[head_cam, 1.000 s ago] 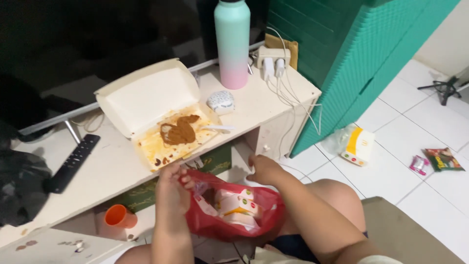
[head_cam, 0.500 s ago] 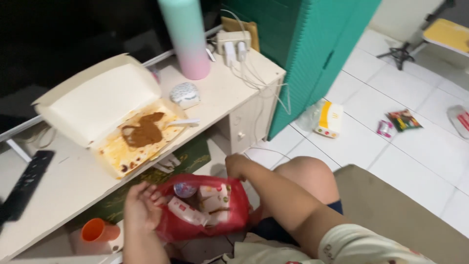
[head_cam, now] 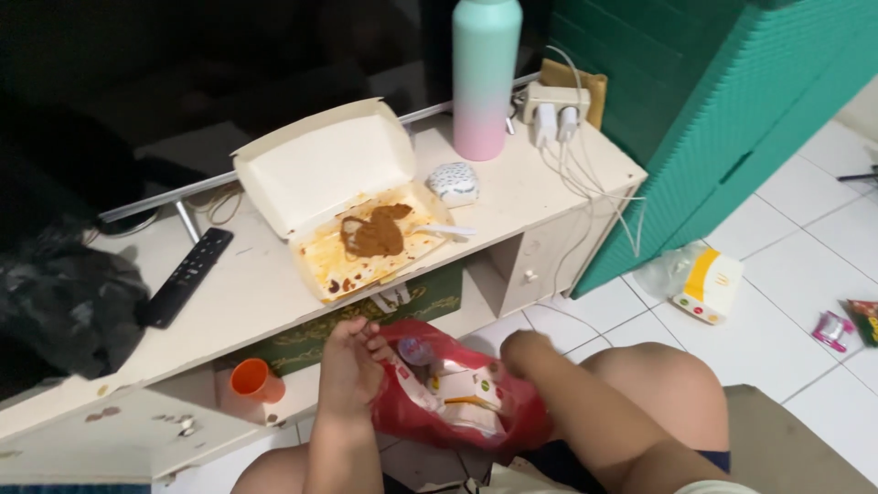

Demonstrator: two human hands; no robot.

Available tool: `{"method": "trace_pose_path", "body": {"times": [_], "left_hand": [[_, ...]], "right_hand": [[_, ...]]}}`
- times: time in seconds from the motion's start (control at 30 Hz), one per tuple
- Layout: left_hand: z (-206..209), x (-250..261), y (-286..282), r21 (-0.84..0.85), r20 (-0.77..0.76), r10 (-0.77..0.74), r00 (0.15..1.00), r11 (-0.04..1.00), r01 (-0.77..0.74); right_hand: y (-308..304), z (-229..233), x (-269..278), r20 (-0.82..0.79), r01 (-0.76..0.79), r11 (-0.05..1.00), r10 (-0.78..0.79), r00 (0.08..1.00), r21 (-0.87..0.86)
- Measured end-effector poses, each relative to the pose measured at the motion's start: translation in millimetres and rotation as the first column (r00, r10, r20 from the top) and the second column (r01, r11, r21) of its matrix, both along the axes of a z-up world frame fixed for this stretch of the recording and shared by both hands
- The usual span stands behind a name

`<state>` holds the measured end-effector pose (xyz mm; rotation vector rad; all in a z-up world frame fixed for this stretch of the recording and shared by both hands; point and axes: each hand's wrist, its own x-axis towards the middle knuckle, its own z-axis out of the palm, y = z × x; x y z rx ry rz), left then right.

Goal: Transferring food items from a plastic bag onto a plate and into a storage container.

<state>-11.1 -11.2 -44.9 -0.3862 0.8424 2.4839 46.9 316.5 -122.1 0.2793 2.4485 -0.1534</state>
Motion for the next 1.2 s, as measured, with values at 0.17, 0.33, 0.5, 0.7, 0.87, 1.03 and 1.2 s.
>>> {"method": "trace_pose_path", "body": {"times": [0.17, 0.33, 0.5, 0.7, 0.87, 1.03, 1.2], "left_hand": [[3, 1, -19, -0.033, -0.018, 0.079, 0.997, 0.996, -0.079], [44, 14, -29, -0.274, -0.152, 0.025, 0.988, 0.959, -0.066], [47, 38, -23, -0.531, -0.228, -0.240, 0.944, 0.843, 0.086], [49, 42, -14, -0.574, -0.259, -0.386, 0.885, 0.799, 0.180], [-20, 22, 7, -0.611, -0.438, -0.388, 0.811, 0.790, 0.048], [-60, 5, 22, -0.696, -0.555, -0.444, 0.703, 0.711, -0.101], [-7, 22, 27, -0.860, -0.383, -0.575, 0.723, 0.507, -0.053]], "right_hand": [[14, 29, -23, 0.194, 0.278, 0.914, -0.227, 0.954, -0.296], [18, 47, -33, 0.245, 0.441, -0.059, -0.893, 0.378, -0.895], [25, 63, -34, 0.432, 0.408, -0.302, -0.858, 0.278, -0.862], [79, 22, -47, 0.633, 0.327, -0.543, -0.685, 0.361, -0.774], [49, 54, -45, 0.659, 0.387, -0.568, -0.736, 0.158, -0.727], [50, 34, -51, 0.583, 0.401, -0.468, -0.776, 0.242, -0.788], [18, 88, -31, 0.438, 0.475, -0.253, -0.836, 0.331, -0.843]]}}
